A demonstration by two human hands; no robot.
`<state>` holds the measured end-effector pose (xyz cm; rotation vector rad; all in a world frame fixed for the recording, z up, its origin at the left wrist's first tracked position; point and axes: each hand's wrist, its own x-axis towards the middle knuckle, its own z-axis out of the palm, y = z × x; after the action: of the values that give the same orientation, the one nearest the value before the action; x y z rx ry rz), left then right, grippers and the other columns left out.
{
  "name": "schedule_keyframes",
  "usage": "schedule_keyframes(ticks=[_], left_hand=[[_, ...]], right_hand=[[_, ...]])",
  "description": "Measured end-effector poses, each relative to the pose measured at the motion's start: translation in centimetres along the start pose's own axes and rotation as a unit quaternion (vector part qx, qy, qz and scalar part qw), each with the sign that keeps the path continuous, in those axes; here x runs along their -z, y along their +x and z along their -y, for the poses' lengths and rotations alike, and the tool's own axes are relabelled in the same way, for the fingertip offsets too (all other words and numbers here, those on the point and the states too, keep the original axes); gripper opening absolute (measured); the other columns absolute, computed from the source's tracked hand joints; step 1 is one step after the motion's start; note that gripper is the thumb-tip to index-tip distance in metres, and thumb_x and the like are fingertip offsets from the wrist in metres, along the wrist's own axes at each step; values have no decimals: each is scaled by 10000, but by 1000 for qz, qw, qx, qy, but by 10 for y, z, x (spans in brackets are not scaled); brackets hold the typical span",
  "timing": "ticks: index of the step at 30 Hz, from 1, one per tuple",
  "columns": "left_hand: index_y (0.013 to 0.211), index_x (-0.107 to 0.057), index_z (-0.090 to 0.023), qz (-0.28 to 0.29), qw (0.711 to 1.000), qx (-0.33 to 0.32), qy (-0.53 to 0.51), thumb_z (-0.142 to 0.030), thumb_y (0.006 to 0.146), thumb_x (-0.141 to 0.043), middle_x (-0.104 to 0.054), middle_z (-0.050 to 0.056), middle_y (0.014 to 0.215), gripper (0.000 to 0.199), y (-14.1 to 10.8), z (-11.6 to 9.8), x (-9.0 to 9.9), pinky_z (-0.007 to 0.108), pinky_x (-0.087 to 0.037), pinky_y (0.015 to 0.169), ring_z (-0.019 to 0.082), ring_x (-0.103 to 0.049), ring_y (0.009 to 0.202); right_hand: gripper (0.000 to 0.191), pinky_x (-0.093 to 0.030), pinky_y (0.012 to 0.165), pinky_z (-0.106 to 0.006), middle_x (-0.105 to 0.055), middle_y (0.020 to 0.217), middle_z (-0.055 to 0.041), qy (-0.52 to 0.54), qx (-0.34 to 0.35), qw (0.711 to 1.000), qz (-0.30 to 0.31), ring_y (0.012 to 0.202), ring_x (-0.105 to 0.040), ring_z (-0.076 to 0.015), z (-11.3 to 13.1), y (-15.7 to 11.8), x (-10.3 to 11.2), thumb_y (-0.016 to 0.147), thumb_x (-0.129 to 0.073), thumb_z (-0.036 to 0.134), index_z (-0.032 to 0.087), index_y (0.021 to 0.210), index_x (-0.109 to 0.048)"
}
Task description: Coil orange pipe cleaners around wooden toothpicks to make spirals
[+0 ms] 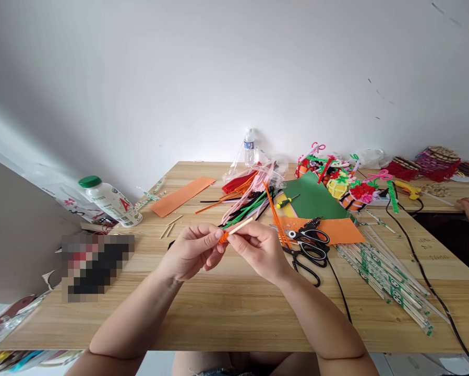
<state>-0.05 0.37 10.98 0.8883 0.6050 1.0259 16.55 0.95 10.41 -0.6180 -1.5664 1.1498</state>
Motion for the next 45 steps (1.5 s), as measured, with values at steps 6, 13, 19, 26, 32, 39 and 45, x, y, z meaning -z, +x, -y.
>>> schedule_keyframes(ticks=[6, 13, 19, 26, 32, 39, 45], left_hand=[[715, -707, -88, 70, 994, 81, -25, -403, 713, -767, -634, 44, 577, 320, -1, -1, 3, 186, -341, 313, 96, -519, 369], [740, -712, -115, -10, 933, -223, 281, -264, 824, -673, -643, 57, 673, 175, -5, 5, 5, 218, -429, 455, 91, -530, 510], [925, -694, -139, -121, 577, -562, 580, -41, 805, -623, -707, 97, 823, 170, 0, 20, 4, 261, -516, 637, 160, -649, 724], [814, -668, -119, -11, 932, -190, 308, -410, 871, -589, -632, 58, 668, 306, -5, 7, 3, 226, -430, 460, 113, -557, 520], [697, -680, -108, 28, 997, 24, 67, -431, 708, -758, -589, 21, 576, 332, 1, 1, 6, 183, -271, 360, 56, -424, 391], [808, -723, -151, -99, 771, -423, 465, -176, 829, -641, -703, 87, 794, 88, -1, 12, 3, 253, -504, 615, 147, -627, 692], [840, -686, -148, -79, 793, -406, 448, -250, 853, -630, -691, 78, 764, 118, -2, 12, 3, 241, -493, 562, 136, -617, 647]], right_hand=[[124, -410, 463, -220, -658, 755, -29, 25, 7, 1000, 7, 509, -511, -79, -2, 0, 2, 848, -658, 276, 171, 877, -717], [157, -334, 423, -209, -596, 684, -13, 23, -37, 999, -16, 480, -425, -65, -4, 1, 1, 815, -684, 308, 162, 842, -737], [219, -285, 405, -193, -467, 546, 42, 73, -109, 990, -42, 451, -370, -54, -7, 1, 0, 790, -709, 344, 154, 894, -740], [192, -274, 392, -188, -522, 559, 30, 100, -94, 990, -28, 433, -359, -45, -7, 1, 0, 798, -704, 342, 170, 870, -747], [209, -308, 404, -196, -614, 628, -13, 66, -81, 995, -9, 455, -410, -59, -1, 2, 1, 794, -704, 346, 158, 876, -748], [249, -311, 405, -193, -508, 569, 24, 75, -107, 991, -43, 466, -397, -64, -7, 2, -3, 776, -718, 363, 149, 899, -746], [211, -273, 402, -190, -490, 562, 39, 138, -106, 984, -26, 438, -345, -45, -9, 0, 1, 801, -705, 334, 171, 929, -743]])
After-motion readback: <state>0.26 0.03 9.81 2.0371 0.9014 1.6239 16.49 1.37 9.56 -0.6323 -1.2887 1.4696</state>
